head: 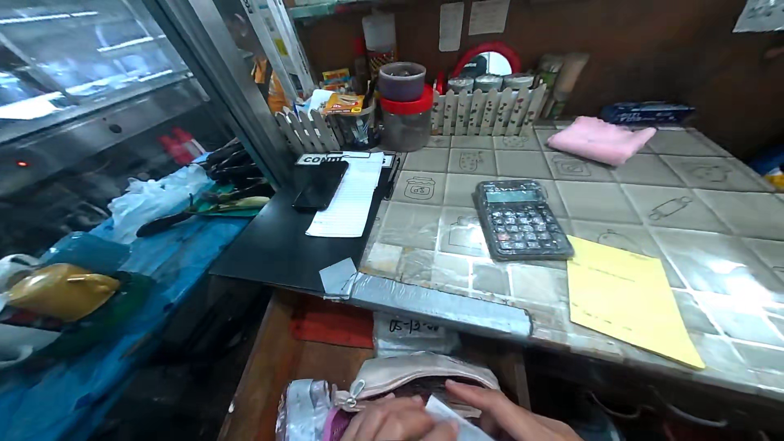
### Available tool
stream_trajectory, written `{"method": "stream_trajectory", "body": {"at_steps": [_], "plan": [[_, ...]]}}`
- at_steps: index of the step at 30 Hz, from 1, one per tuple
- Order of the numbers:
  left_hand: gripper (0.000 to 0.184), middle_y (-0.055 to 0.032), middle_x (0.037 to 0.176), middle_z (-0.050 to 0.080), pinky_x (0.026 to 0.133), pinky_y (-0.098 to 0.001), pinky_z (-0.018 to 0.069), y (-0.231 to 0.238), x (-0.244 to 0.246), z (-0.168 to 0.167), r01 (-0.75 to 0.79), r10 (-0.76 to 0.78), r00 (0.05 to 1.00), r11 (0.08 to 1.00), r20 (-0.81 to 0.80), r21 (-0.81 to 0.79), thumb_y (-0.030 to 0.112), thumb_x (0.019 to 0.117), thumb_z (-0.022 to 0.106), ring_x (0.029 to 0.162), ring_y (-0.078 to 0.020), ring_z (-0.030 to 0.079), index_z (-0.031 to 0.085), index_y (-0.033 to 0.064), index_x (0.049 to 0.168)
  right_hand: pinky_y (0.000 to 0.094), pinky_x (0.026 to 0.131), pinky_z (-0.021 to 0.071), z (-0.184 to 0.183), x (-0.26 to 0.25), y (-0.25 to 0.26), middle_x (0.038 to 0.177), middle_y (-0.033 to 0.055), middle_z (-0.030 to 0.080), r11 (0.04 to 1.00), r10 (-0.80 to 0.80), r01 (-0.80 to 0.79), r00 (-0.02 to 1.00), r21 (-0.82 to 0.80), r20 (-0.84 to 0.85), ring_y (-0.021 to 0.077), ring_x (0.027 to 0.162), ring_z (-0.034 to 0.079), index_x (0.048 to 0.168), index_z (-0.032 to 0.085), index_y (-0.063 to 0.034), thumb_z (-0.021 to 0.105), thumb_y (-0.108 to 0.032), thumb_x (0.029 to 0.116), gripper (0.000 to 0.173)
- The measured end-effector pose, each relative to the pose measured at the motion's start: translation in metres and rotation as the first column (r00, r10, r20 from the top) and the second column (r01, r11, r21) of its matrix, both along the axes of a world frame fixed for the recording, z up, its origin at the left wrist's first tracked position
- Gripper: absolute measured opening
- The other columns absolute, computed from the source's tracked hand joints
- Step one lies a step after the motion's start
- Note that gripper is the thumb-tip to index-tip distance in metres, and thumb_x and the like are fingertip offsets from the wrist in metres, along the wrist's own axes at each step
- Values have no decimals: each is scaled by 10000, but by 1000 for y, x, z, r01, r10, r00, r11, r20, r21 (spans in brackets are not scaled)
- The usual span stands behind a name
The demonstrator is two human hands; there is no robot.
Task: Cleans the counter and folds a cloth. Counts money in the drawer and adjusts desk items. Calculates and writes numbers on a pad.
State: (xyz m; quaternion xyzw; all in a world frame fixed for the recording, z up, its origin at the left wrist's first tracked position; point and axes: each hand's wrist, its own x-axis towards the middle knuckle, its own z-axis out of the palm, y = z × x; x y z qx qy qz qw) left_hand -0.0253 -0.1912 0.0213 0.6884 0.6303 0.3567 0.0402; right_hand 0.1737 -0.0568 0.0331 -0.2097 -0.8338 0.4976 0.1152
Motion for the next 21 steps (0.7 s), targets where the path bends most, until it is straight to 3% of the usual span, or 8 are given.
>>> {"method": "stream_trajectory", "body": {"at_steps": [2,4,7,9,12,14,18,21], "plan": [[247,-156,1165,680,1020,-361,516,-5,3,-8,-69,58,991,994,124,83,166,994,644,1159,-227,634,704,62,1209,440,936,573,-1,3,4,1188,136,710,984,-143,143,990,108,-15,232,1064,699,1313,662,-30,657,-94,959,360],[200,-160,1103,678,962,-346,536,-10,3,-15,-122,112,977,991,179,47,165,999,633,1083,-218,649,707,30,1126,336,850,595,1,5,17,1045,90,718,942,-329,335,934,29,-138,143,950,701,1129,681,1,658,-70,962,184],[337,-156,1209,706,1035,-502,498,-12,6,-29,-125,120,992,956,-37,-265,273,1037,580,1172,-325,654,694,43,1255,310,784,608,2,-5,28,987,27,703,891,-407,325,882,-318,-238,101,888,703,1123,560,-19,642,-18,956,186],[418,-150,1317,676,1142,-582,381,-7,13,-44,-133,78,982,930,-170,-342,326,1046,559,1277,-351,606,649,48,1345,320,753,607,-7,-19,22,960,35,710,901,-345,258,913,-348,-217,113,847,705,1138,564,-22,649,-39,964,195],[377,-179,1360,642,1150,-599,357,2,21,-59,-174,104,969,931,-222,-320,347,1031,570,1304,-382,575,714,83,1259,297,722,592,-16,-36,14,941,39,703,940,-325,296,927,-167,-185,100,809,690,1130,591,-30,646,-87,986,164],[354,-230,1378,611,1123,-589,391,9,22,-59,-220,180,970,932,-161,-287,338,989,631,1299,-425,562,730,53,1174,272,803,597,-20,-44,15,1005,27,729,928,-361,373,898,-3,-252,72,905,705,1112,604,-31,624,-60,988,130],[661,-236,1354,627,1016,-541,497,20,21,-58,-366,313,923,894,-226,-257,439,947,672,1215,-404,629,573,-41,1391,273,853,591,-33,-55,18,1035,32,706,899,-362,422,865,114,-349,83,971,689,1113,602,-29,568,-28,988,129],[560,-200,1261,675,965,-535,508,22,21,-60,-402,319,890,887,-327,-229,445,925,678,1171,-403,631,676,10,1278,365,972,588,-43,-55,16,1158,54,733,922,-258,333,910,199,-325,157,1134,695,1091,632,-45,548,6,982,147]]}}
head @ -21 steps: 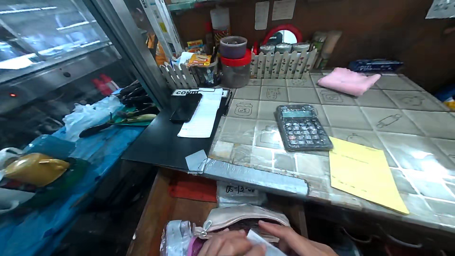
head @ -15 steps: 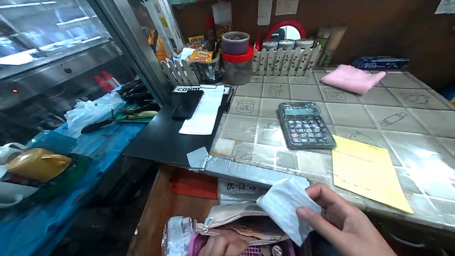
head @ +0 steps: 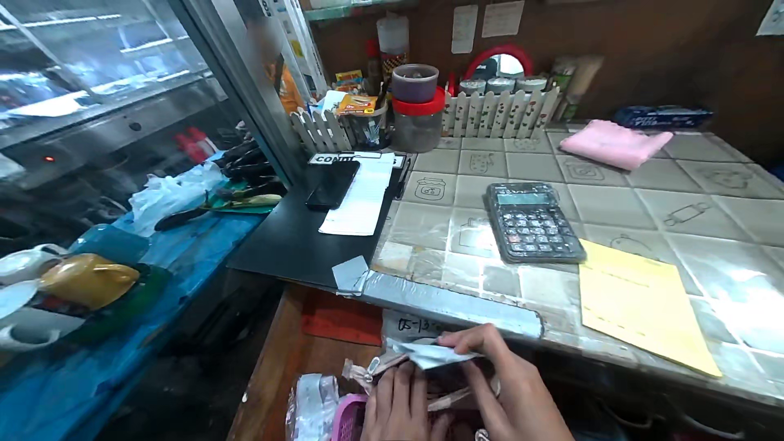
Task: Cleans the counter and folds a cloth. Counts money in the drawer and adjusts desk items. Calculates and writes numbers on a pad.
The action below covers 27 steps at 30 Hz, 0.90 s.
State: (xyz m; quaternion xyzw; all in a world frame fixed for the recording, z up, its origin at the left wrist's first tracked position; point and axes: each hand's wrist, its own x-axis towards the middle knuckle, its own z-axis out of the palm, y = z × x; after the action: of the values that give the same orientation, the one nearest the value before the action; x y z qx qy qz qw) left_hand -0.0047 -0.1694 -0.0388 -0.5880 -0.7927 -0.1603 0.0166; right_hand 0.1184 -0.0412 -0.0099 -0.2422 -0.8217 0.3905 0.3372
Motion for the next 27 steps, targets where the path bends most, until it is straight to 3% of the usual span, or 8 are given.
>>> {"method": "stream_trajectory", "body": {"at_steps": [3,7,11,14,17,20,24,27], "plan": [[399,-218,1138,707,959,-544,520,-5,-4,3,42,-43,999,999,4,17,395,941,676,1126,-426,649,746,42,1114,439,975,554,-6,3,3,1144,60,741,980,13,-46,986,196,168,216,1133,692,1056,680,-65,558,25,921,203],[290,-214,1091,695,902,-538,537,-15,2,13,19,-19,1000,999,23,-29,322,939,687,1062,-426,654,776,86,1083,448,762,542,-1,-4,-5,963,89,680,856,-148,-71,915,512,374,299,935,664,958,705,-107,666,-1,830,171],[243,-162,1077,699,961,-545,469,-18,12,12,-25,18,998,995,-66,-97,268,936,669,1037,-375,652,769,106,1088,482,822,540,-1,-22,-18,1054,153,679,781,-250,-145,819,608,517,347,1006,652,872,758,-101,702,-14,810,121],[220,-134,1046,702,974,-527,452,-18,11,10,-7,-3,995,995,-103,-96,208,928,644,1017,-345,652,775,102,1069,517,1000,526,-5,-34,-23,1259,194,671,812,-177,-244,764,531,621,364,1246,620,975,745,-62,644,3,879,154],[217,-126,1062,717,989,-528,452,-19,8,8,27,-36,994,996,-108,-83,183,931,639,1022,-334,665,778,104,1077,527,912,531,4,-44,-30,1111,224,702,801,-274,-268,631,535,726,388,1113,664,994,758,-4,619,21,889,176],[238,-142,1113,716,1095,-542,395,-24,6,7,99,-105,993,991,-59,-92,194,939,634,1087,-333,666,757,67,1098,563,907,502,15,-60,-31,1147,284,679,831,-275,-337,442,442,854,428,1117,651,1026,745,47,569,57,918,207],[306,-141,1238,696,1154,-573,349,-35,-15,14,151,-154,983,988,96,35,316,1010,606,1217,-335,626,736,117,1203,610,897,526,23,-56,-1,1231,242,672,932,91,-340,555,126,827,428,1176,636,1049,751,-25,616,-138,962,195],[310,-161,1291,671,1088,-559,436,-49,-44,21,-33,1,991,968,130,249,280,1011,604,1239,-356,604,717,157,1271,601,880,544,18,-39,14,1189,136,704,954,222,-299,648,-25,728,348,1113,676,1090,770,-133,557,-341,1033,303]]}}
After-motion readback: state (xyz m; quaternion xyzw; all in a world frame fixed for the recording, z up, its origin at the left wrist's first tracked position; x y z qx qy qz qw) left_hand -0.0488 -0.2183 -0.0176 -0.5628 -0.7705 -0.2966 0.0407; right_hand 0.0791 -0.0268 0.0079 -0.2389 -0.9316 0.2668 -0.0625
